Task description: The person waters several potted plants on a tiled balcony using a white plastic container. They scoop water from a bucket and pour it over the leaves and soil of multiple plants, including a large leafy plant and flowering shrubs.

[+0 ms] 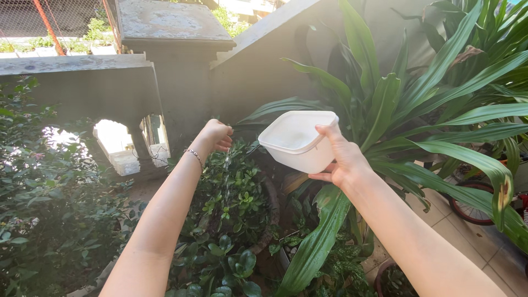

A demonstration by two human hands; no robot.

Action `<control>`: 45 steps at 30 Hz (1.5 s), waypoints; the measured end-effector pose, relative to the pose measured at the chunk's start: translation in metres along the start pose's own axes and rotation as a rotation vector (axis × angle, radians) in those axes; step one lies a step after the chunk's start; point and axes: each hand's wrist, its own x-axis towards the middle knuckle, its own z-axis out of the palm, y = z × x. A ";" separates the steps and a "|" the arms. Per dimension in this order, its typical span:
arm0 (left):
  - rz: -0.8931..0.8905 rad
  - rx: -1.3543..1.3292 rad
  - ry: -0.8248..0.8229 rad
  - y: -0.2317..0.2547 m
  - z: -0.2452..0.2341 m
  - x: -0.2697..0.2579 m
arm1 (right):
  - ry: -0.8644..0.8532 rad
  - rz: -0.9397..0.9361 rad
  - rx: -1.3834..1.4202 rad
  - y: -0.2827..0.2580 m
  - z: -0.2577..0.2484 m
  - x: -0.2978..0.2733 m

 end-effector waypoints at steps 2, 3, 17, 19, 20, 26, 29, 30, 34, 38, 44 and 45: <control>-0.012 0.000 0.021 -0.004 -0.007 0.008 | -0.006 -0.054 -0.069 -0.003 0.011 0.004; -0.004 0.010 0.027 -0.004 -0.009 0.013 | -0.008 -0.080 -0.104 -0.005 0.017 0.005; 0.225 -0.434 -0.067 0.061 0.024 -0.023 | -0.078 -0.110 0.143 -0.036 0.055 0.015; 0.175 -0.459 -0.195 0.076 0.020 -0.047 | -0.130 -0.074 0.172 -0.028 0.052 0.014; 0.190 -0.425 -0.223 0.082 0.016 -0.060 | -0.153 -0.061 0.180 -0.024 0.051 0.014; 0.210 -0.211 -0.299 0.096 -0.014 -0.118 | -0.243 0.064 0.326 0.008 0.054 0.025; 0.258 -0.213 -0.267 0.099 -0.029 -0.136 | -0.368 0.093 0.398 0.029 0.059 0.041; 0.272 -0.216 -0.207 0.100 -0.032 -0.142 | -0.426 0.090 0.412 0.037 0.060 0.049; 0.281 -0.138 0.011 0.123 -0.045 -0.159 | -0.397 0.066 0.305 0.065 0.076 0.099; 0.432 0.055 0.233 0.153 -0.067 -0.180 | -0.339 0.137 0.234 0.085 0.115 0.160; 0.604 0.657 0.652 0.181 -0.074 -0.175 | -0.308 -0.048 0.056 0.082 0.174 0.197; 0.643 0.721 0.708 0.181 -0.071 -0.171 | -0.295 -0.079 0.002 0.078 0.180 0.196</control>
